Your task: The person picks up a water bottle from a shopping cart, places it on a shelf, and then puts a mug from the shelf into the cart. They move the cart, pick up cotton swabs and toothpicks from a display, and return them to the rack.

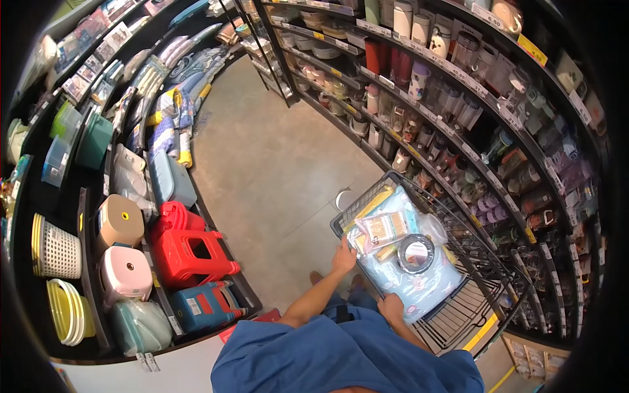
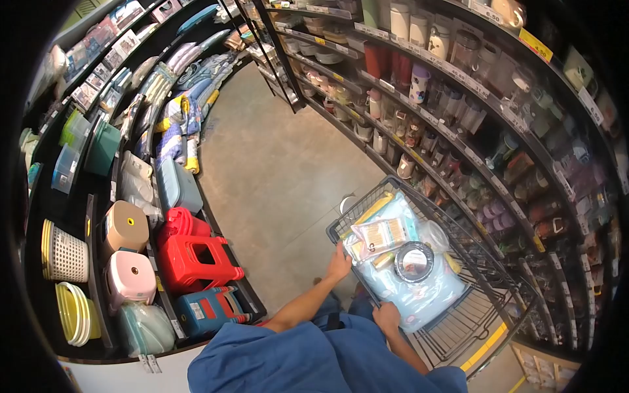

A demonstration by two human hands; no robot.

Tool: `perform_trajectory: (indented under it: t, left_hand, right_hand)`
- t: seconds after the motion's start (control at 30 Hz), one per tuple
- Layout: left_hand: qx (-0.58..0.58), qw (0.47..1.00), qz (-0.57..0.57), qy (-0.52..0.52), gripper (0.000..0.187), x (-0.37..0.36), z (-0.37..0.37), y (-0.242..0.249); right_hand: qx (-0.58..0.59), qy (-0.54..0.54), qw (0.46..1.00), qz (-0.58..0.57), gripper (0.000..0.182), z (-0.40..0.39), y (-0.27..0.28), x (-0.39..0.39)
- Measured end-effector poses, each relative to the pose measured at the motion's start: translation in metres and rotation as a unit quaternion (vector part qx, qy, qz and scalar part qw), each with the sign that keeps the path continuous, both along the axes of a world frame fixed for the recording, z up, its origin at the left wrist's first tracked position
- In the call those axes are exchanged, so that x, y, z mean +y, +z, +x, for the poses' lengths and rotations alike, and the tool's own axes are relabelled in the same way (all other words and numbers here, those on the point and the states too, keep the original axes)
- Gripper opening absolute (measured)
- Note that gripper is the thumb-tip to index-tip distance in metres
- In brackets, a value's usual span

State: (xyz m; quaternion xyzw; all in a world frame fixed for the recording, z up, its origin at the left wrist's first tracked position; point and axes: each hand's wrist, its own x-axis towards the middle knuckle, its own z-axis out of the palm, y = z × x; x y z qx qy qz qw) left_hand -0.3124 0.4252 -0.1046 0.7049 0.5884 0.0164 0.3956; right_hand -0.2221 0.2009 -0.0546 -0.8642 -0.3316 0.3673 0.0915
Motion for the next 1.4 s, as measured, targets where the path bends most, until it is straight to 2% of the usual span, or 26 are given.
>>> perform_trajectory:
  t: [0.1,0.23,0.33,0.43,0.5,0.87,1.4]
  left_hand:
    - [-0.009,1.000,-0.015,0.001,0.068,0.016,0.000,0.001]
    - [-0.013,1.000,-0.014,-0.012,0.066,0.042,0.000,0.012]
    - [-0.013,0.999,-0.026,-0.026,0.066,0.064,-0.001,0.014]
    - [-0.026,0.998,-0.027,-0.059,0.066,0.091,-0.008,0.009]
    - [-0.047,0.996,-0.024,-0.076,0.067,0.110,-0.009,0.007]
    - [0.018,0.976,-0.135,-0.169,0.068,0.212,-0.034,0.033]
    - [0.032,0.962,-0.166,-0.213,0.069,0.323,-0.054,0.009]
  right_hand:
    - [-0.004,0.007,1.000,-0.008,0.030,-0.001,0.016,0.021]
    - [-0.021,0.004,1.000,-0.011,0.030,-0.005,0.010,0.043]
    - [-0.051,-0.021,0.998,0.033,0.034,-0.009,0.004,0.059]
    - [-0.054,-0.030,0.998,0.002,0.036,-0.015,0.006,0.085]
    - [-0.059,-0.007,0.995,-0.083,0.036,-0.017,0.013,0.104]
    - [-0.088,-0.003,0.992,-0.085,0.041,-0.042,0.007,0.182]
    - [-0.064,-0.035,0.994,-0.076,0.036,-0.071,0.014,0.292]
